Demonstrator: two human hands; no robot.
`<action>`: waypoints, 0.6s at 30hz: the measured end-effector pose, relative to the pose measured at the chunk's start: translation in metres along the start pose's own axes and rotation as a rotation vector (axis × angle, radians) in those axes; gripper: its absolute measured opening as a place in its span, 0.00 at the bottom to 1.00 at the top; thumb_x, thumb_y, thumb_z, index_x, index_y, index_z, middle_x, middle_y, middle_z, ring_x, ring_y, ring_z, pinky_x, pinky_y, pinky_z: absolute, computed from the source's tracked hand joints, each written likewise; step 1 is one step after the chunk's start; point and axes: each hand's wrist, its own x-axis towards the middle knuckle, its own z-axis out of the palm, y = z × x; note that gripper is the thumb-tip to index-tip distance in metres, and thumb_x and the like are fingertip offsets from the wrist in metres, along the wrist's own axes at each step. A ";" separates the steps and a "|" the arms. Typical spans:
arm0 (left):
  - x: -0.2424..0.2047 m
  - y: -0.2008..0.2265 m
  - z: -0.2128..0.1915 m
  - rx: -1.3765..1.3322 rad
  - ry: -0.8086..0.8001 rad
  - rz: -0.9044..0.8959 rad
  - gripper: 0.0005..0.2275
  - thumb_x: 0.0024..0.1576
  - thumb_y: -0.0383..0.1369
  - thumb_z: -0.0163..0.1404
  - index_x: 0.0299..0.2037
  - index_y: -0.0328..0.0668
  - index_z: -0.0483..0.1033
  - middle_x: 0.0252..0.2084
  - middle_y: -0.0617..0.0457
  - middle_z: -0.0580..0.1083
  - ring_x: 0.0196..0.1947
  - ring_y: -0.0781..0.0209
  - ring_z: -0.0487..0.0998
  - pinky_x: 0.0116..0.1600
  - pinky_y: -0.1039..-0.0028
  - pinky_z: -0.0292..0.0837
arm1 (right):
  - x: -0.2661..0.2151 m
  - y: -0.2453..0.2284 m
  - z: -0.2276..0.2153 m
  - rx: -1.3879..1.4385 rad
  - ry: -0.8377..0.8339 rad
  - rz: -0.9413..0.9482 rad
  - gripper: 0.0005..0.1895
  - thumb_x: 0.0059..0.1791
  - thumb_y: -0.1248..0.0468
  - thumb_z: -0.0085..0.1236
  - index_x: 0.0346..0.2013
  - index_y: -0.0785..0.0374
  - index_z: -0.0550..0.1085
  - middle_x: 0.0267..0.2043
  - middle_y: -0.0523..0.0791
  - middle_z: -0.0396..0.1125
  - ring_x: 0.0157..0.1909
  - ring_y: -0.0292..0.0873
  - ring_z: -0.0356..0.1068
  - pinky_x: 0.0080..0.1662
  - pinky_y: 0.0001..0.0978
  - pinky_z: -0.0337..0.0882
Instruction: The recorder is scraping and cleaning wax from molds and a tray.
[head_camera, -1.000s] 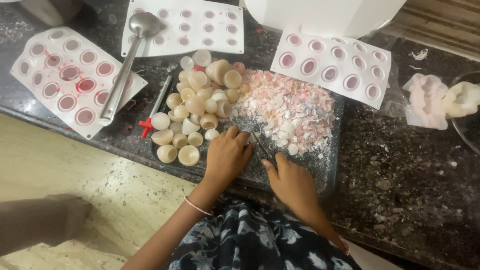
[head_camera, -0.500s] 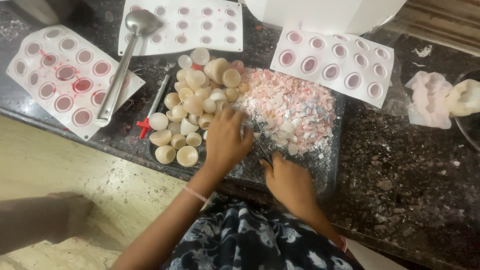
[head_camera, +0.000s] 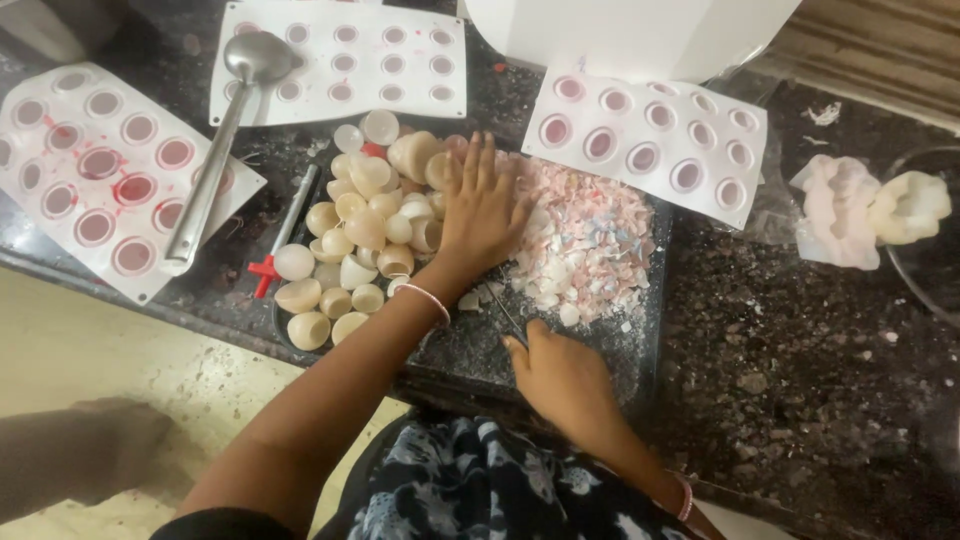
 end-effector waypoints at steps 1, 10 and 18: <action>-0.002 0.005 -0.008 -0.003 -0.011 -0.004 0.32 0.67 0.55 0.27 0.73 0.38 0.57 0.78 0.32 0.40 0.79 0.40 0.31 0.76 0.44 0.18 | -0.001 -0.001 -0.002 0.002 -0.011 0.003 0.21 0.54 0.47 0.47 0.38 0.64 0.71 0.30 0.57 0.73 0.35 0.64 0.74 0.40 0.58 0.72; -0.003 -0.004 0.004 -0.014 0.036 0.018 0.33 0.64 0.54 0.36 0.68 0.32 0.63 0.77 0.33 0.47 0.78 0.41 0.35 0.75 0.43 0.20 | 0.004 -0.004 -0.005 -0.071 -0.115 0.003 0.20 0.56 0.49 0.45 0.39 0.65 0.69 0.24 0.54 0.73 0.28 0.58 0.76 0.32 0.48 0.75; -0.004 -0.001 -0.004 -0.078 0.111 0.057 0.32 0.64 0.56 0.38 0.64 0.31 0.67 0.74 0.29 0.53 0.78 0.37 0.41 0.76 0.40 0.24 | 0.007 0.002 0.013 -0.097 0.061 -0.074 0.20 0.55 0.50 0.46 0.36 0.66 0.68 0.24 0.56 0.72 0.27 0.60 0.75 0.30 0.51 0.74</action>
